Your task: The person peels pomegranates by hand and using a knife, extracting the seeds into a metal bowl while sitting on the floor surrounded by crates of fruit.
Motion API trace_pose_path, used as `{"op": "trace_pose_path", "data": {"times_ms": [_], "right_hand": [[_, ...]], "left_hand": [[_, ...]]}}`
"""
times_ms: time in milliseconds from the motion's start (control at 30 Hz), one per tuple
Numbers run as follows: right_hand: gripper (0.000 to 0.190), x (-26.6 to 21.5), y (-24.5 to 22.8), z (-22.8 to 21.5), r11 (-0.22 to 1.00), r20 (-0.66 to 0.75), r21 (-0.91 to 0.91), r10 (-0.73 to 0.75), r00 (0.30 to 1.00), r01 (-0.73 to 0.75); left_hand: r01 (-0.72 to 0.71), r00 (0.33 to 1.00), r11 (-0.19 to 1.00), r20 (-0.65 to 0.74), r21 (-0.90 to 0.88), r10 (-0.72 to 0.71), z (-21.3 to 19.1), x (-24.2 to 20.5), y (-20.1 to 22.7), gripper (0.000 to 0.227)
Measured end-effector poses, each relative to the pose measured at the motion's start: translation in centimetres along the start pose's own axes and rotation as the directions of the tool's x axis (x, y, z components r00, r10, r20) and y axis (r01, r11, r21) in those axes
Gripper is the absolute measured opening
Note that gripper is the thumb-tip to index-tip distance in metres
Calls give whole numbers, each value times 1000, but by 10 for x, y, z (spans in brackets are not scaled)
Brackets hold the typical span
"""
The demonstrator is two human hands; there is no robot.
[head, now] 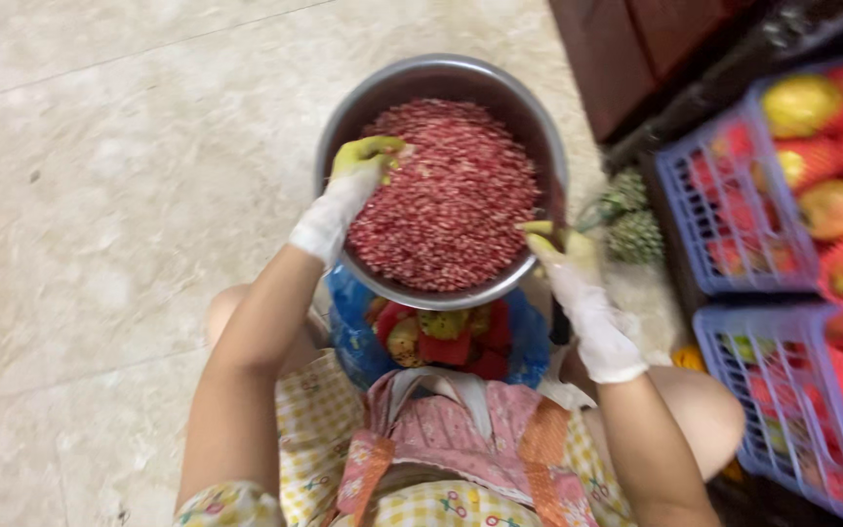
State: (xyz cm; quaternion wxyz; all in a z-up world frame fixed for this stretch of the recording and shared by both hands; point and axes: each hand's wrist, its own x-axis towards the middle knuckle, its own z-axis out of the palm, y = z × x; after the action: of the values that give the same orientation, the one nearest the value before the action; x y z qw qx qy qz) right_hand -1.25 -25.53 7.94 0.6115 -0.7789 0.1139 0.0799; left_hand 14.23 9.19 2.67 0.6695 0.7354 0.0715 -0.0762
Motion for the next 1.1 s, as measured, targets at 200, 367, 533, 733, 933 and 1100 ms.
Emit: {"op": "trace_pose_path", "data": {"times_ms": [200, 367, 533, 733, 933, 1100], "right_hand": [[20, -1, -18, 7, 1000, 8, -11, 2, 1000, -1], [20, 1, -17, 7, 1000, 24, -6, 26, 999, -26], [22, -2, -24, 2, 1000, 8, 15, 5, 1000, -5], [27, -11, -35, 11, 996, 29, 81, 35, 999, -37], [24, -29, -24, 46, 959, 42, 173, -237, 971, 226], [20, -30, -25, 55, 904, -27, -137, -411, 911, 404]], "left_hand": [[-156, 979, 932, -73, 326, 190, -2, 40, -25, 22], [-391, 853, 587, 39, 709, 521, 16, 51, -34, 17], [-23, 998, 993, 63, 117, 16, 31, 37, -10, 8], [349, 879, 896, 428, -274, -211, 58, -56, 42, 18], [326, 856, 903, 493, -279, -157, 100, -130, 35, 16], [150, 906, 962, 420, -227, -42, 103, -137, 17, 21]]}}
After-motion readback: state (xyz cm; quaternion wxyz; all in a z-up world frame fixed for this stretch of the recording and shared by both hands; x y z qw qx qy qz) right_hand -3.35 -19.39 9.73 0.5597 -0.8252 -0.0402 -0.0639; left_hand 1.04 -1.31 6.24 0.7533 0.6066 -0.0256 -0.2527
